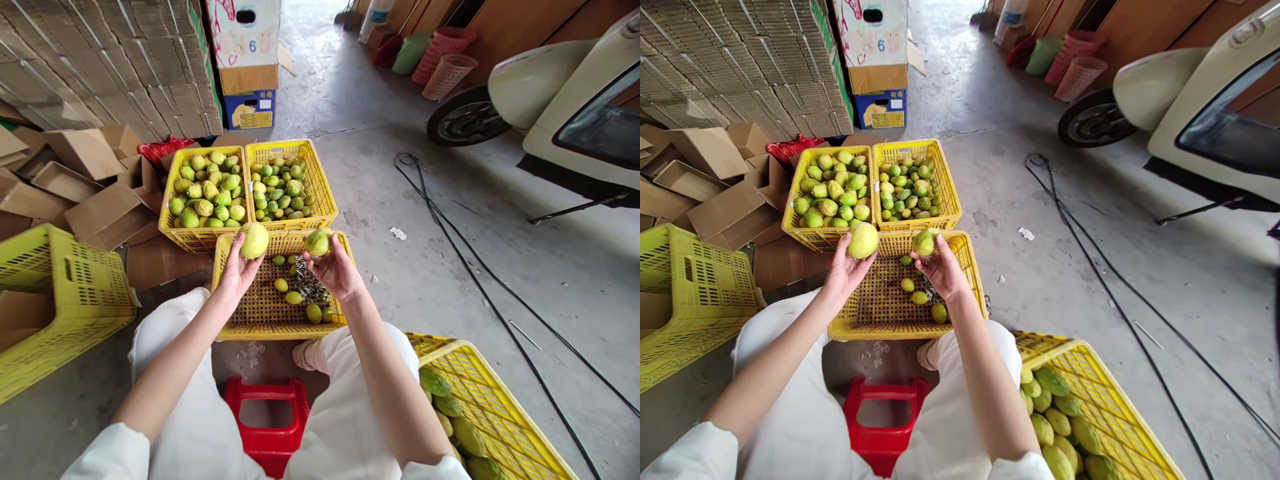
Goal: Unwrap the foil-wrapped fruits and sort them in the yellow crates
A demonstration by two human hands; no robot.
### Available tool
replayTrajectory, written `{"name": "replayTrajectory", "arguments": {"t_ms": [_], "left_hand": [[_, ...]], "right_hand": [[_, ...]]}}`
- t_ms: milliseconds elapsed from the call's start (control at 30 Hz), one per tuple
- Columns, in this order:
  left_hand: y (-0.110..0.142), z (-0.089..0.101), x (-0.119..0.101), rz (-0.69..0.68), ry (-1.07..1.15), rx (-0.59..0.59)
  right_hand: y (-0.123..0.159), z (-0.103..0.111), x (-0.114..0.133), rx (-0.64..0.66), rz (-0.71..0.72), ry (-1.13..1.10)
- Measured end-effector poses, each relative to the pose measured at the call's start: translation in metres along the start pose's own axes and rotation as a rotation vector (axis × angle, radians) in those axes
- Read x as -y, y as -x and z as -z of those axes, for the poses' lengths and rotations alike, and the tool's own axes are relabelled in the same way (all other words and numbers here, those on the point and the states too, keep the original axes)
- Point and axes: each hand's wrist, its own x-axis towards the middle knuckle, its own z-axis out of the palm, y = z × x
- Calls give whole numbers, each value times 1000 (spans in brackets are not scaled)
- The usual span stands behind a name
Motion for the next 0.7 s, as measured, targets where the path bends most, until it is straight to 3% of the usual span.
{"name": "replayTrajectory", "arguments": {"t_ms": [167,700], "left_hand": [[-1,2,0,30,2,54],[0,0,-2,27,-11,35]], "right_hand": [[-2,2,-2,27,43,0],[2,-3,0,83,53,-60]]}}
